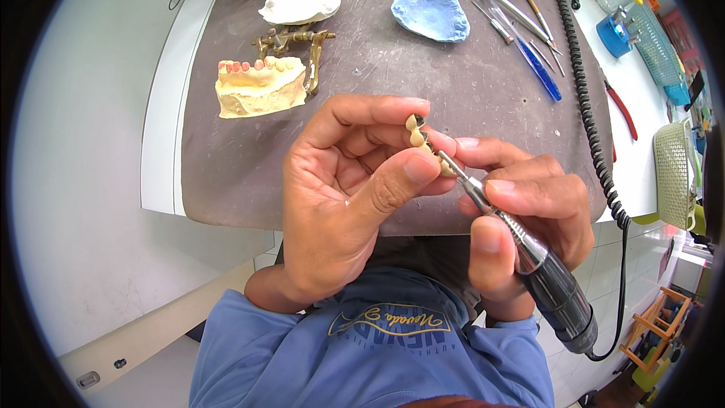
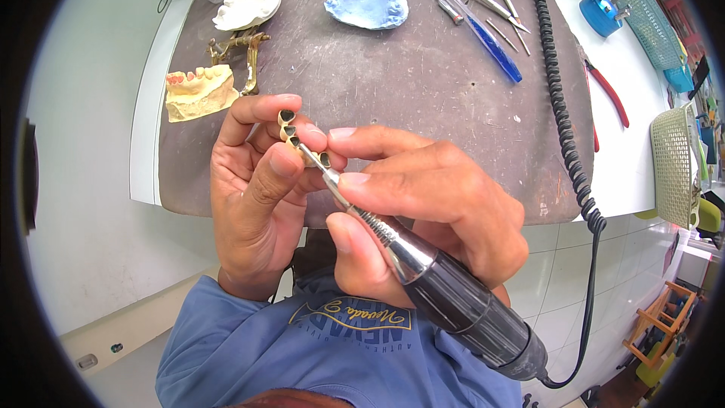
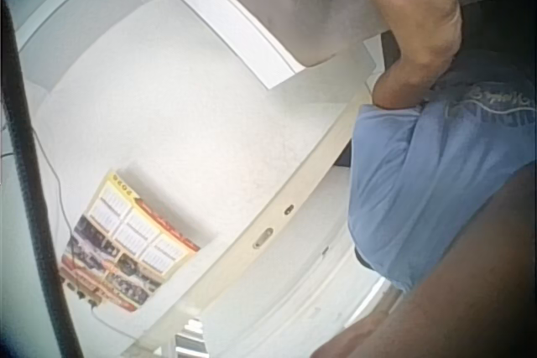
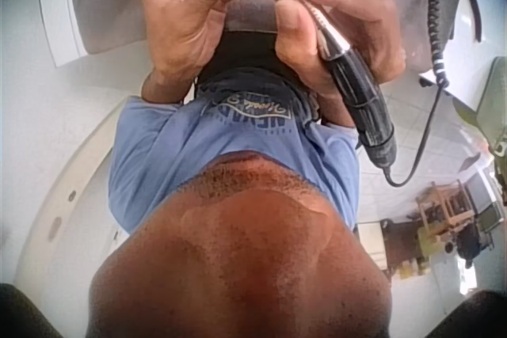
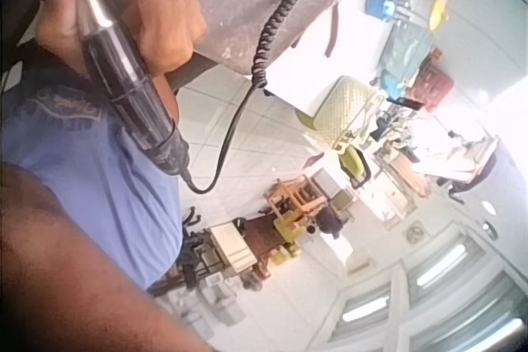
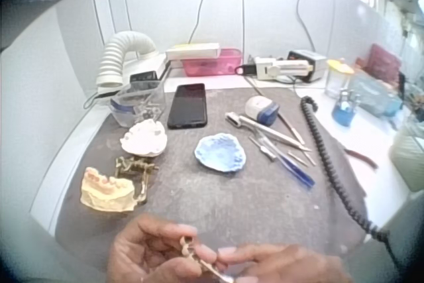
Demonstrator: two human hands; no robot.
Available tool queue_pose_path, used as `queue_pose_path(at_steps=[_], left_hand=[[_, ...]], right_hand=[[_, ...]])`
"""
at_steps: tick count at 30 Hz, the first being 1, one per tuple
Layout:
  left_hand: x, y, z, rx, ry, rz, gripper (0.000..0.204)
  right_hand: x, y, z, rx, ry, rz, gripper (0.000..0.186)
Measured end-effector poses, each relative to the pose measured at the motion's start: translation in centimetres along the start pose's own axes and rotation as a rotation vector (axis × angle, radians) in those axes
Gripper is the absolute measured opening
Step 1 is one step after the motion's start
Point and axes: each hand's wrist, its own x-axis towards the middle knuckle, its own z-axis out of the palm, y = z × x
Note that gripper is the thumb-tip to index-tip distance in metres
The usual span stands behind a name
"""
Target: The person uses a rotary tool to polish the surface of a dental prosthetic, occasionally holding the piece against a stone model to check the fit.
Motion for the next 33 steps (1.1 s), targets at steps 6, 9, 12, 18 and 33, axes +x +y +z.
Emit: queue_pose_path(at_steps=[6, 9, 12, 18, 33], left_hand=[[0.05, -0.07, 0.01, -0.011, 0.001, -0.003, 0.04], [0.06, 0.01, 0.09, -0.036, 0.02, -0.014, 0.04], [0.07, 0.02, 0.08, -0.055, 0.03, -0.024, 0.041], [0.06, -0.04, -0.03, -0.063, 0.035, -0.031, 0.041], [0.15, -0.18, 0.09, -0.031, 0.028, 0.014, 0.038]], right_hand=[[0.0, -0.14, -0.07, 0.014, 0.007, 0.022, 0.027], [-0.04, -0.52, 0.03, 0.026, 0.027, 0.047, 0.026], [-0.06, -0.47, -0.05, 0.008, 0.033, 0.051, 0.026], [0.0, -0.25, -0.24, -0.032, -0.025, 0.012, 0.025], [-0.07, -0.08, -0.23, -0.015, 0.027, -0.014, 0.029]])
